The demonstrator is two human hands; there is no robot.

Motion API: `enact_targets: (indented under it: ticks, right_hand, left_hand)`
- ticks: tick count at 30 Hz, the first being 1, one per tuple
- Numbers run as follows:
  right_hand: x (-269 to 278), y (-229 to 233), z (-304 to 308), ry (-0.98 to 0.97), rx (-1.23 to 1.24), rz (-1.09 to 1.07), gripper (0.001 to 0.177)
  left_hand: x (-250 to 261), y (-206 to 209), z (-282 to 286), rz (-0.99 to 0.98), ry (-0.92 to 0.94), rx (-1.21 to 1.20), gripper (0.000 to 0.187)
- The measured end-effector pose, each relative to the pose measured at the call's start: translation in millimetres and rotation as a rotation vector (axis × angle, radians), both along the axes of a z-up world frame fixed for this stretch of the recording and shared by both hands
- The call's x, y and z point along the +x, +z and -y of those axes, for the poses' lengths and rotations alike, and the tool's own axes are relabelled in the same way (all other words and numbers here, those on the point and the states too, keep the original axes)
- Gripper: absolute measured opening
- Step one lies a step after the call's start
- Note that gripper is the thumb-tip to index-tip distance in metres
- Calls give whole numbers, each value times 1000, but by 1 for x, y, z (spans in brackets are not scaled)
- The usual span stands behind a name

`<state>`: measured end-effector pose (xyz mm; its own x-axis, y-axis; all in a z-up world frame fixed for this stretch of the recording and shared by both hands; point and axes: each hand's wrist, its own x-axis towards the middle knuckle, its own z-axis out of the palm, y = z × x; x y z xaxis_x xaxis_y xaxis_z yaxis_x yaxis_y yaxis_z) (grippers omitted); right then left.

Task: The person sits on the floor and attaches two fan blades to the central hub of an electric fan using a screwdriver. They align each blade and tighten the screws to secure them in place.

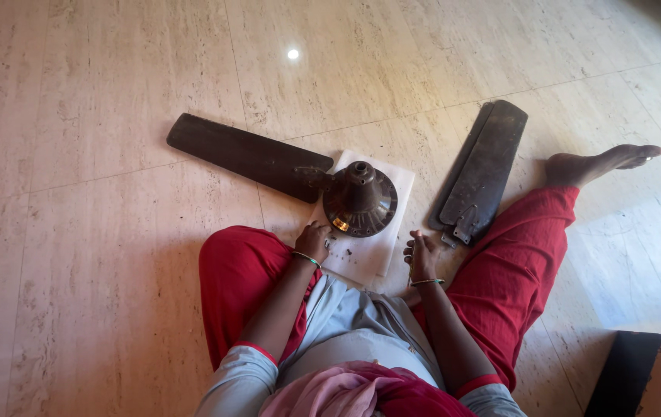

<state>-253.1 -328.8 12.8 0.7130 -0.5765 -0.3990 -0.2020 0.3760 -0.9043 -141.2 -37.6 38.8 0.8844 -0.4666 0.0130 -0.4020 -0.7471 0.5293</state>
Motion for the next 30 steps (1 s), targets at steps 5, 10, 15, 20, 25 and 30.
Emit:
enact_targets:
  ticks: [5, 10, 15, 20, 25, 30]
  right_hand:
    - [-6, -5, -22, 292, -181, -75, 34]
    - [-3, -12, -45, 370, -123, -75, 35]
    - [29, -11, -64, 271, 240, -54, 34]
    - [46, -8, -83, 163, 272, -50, 26]
    - [46, -10, -81, 119, 253, -31, 26]
    - [47, -12, -66, 171, 218, -46, 28]
  left_hand:
    - [-6, -17, 9, 16, 128, 51, 33]
    - [0, -44, 7, 59, 210, 15, 17]
    - [2, -51, 5, 92, 232, -52, 11]
    - [-1, -46, 0, 95, 252, -122, 20]
    - [8, -36, -2, 67, 359, -339, 17]
    - [11, -28, -4, -51, 422, -429, 17]
